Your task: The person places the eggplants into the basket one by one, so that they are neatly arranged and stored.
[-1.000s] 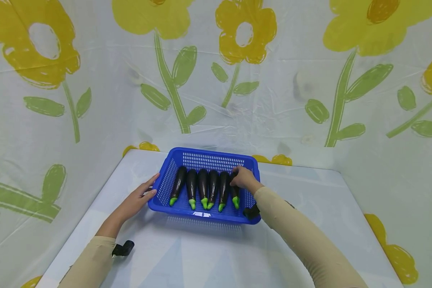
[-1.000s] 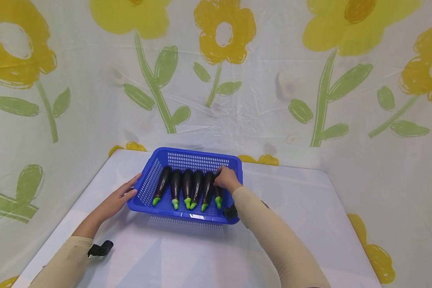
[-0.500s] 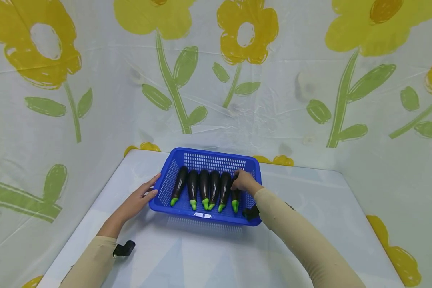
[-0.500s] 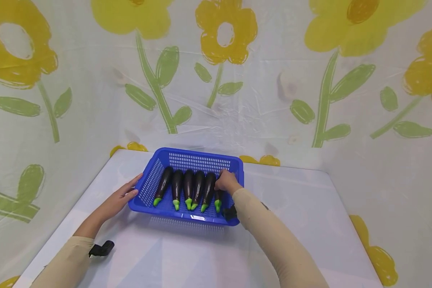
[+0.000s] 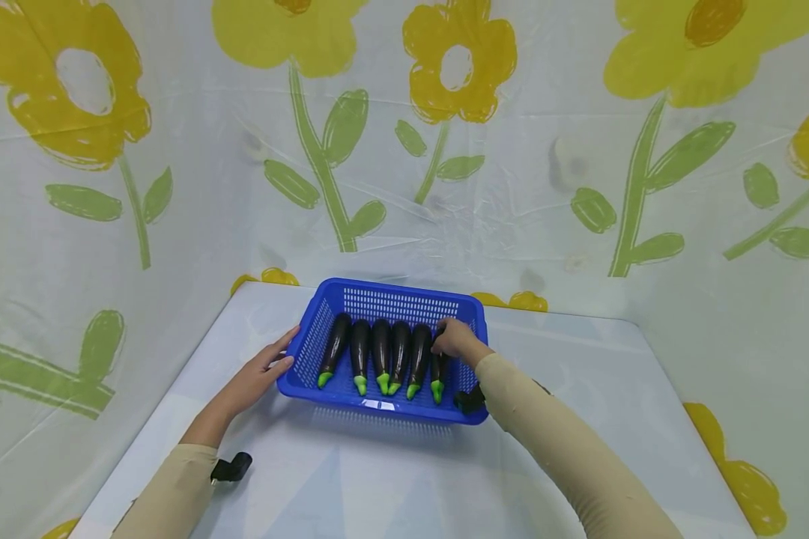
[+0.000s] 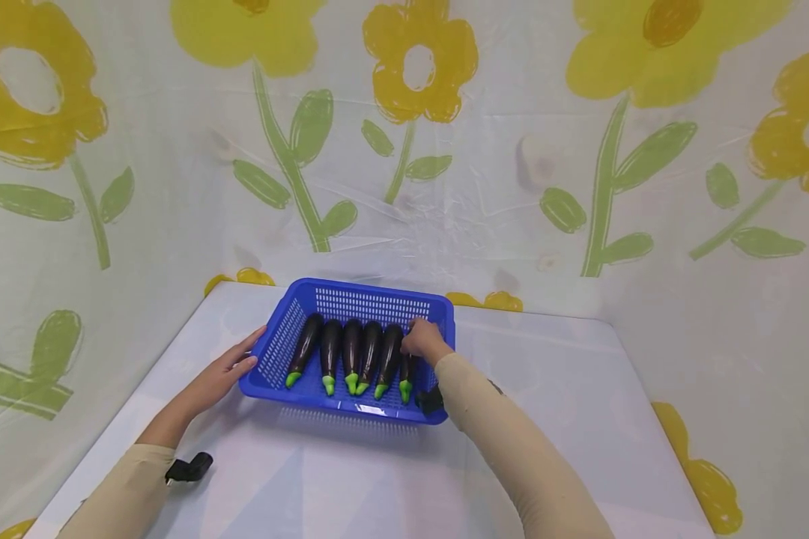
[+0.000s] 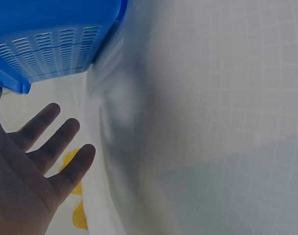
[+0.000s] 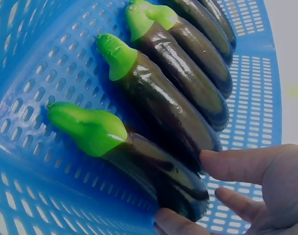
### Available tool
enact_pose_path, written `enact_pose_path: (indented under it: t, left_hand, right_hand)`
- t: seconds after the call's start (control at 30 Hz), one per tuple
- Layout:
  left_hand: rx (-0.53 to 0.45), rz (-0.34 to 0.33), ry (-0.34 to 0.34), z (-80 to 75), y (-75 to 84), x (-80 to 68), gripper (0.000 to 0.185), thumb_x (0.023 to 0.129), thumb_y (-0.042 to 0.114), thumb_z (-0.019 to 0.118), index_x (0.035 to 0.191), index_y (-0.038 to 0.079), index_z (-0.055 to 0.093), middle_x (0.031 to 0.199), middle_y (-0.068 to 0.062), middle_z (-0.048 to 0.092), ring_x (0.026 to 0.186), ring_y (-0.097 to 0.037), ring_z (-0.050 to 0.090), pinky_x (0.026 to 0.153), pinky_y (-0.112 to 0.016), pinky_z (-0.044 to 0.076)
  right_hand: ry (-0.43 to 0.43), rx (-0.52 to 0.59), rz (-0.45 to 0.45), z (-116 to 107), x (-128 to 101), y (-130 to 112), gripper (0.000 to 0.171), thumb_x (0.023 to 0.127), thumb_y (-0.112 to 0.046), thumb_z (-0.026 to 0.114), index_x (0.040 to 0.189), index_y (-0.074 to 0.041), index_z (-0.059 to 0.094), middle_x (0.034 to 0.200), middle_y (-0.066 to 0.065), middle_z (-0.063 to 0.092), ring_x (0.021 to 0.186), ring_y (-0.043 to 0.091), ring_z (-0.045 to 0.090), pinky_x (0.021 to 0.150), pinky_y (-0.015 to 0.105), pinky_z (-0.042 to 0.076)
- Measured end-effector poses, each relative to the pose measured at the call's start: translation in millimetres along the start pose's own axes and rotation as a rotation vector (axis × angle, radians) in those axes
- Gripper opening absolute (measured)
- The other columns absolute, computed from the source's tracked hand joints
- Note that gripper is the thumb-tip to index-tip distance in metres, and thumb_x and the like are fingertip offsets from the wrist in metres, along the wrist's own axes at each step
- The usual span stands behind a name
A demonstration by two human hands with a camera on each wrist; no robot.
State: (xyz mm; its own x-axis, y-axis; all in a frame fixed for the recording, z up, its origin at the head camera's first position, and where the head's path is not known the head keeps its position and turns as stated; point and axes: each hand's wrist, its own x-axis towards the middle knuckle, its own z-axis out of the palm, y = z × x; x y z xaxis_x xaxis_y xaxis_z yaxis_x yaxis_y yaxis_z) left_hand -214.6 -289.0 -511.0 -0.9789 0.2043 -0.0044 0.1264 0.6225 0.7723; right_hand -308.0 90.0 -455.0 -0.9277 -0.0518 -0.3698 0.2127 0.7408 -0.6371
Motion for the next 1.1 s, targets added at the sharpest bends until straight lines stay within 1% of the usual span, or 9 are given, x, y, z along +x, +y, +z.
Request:
enact_pose_path:
  t: [0.13,0.27,0.5,0.7,1.0,1.1]
  left_hand:
    - [-0.008,-0.002,0.0,0.2,-0.7,-0.5,0.065,0.108,0.043,0.044,0.164,0.026,0.019,0.165,-0.025,0.021,0.143,-0.056,0.031,0.104,-0.074,0.036]
    - [-0.008,-0.005,-0.001,0.0,-0.3,-1.3,0.065,0.108,0.043,0.044,0.164,0.026,0.018,0.166,-0.025,0.02,0.145,-0.056,0.026,0.105,-0.075,0.031]
    - [-0.006,-0.015,-0.007,-0.2,0.4,-1.5,0.065,0.108,0.044,0.043,0.164,0.027,0.018,0.165,-0.025,0.02,0.142,-0.056,0.031,0.104,-0.075,0.034]
    - [0.001,-0.008,-0.008,-0.7,2.3,-1.5,0.064,0.108,0.044,0.043,0.164,0.025,0.019,0.165,-0.025,0.021,0.141,-0.056,0.033,0.104,-0.075,0.035]
    - [0.004,-0.009,-0.01,-1.2,2.9,-1.9,0.064,0.108,0.044,0.043,0.165,0.025,0.018,0.165,-0.026,0.02,0.141,-0.056,0.033,0.104,-0.075,0.035]
    - [0.0,-0.01,-0.01,-1.0,2.3,-1.5,0.065,0.108,0.044,0.043,0.165,0.025,0.018,0.165,-0.026,0.02,0.142,-0.057,0.031,0.105,-0.076,0.033]
  right_hand:
    - [0.006,0.004,-0.004,-1.1,-1.4,-0.9,0.06,0.089,0.0,0.072,0.146,-0.002,0.051,0.143,0.026,0.053,0.129,0.04,0.054,0.11,0.053,0.043]
    - [0.015,-0.005,-0.007,-2.6,-3.6,-2.4,0.059,0.089,0.0,0.071,0.145,-0.004,0.053,0.143,0.025,0.053,0.128,0.039,0.055,0.11,0.053,0.043]
    - [0.038,-0.003,-0.048,-5.9,-8.0,-3.4,0.053,0.089,0.001,0.07,0.14,-0.006,0.059,0.143,0.023,0.055,0.12,0.036,0.058,0.108,0.052,0.046]
    - [0.026,0.028,-0.079,-9.1,-11.6,-2.0,0.05,0.09,0.001,0.069,0.139,-0.007,0.061,0.141,0.022,0.056,0.111,0.033,0.06,0.104,0.051,0.048]
    - [0.001,0.017,-0.096,-14.3,-15.8,-3.2,0.048,0.092,-0.002,0.07,0.139,-0.011,0.063,0.141,0.019,0.057,0.114,0.033,0.059,0.106,0.052,0.048]
    - [-0.004,0.013,-0.123,-17.8,-18.5,-2.8,0.047,0.092,-0.003,0.071,0.137,-0.012,0.064,0.141,0.019,0.058,0.113,0.032,0.06,0.105,0.052,0.048]
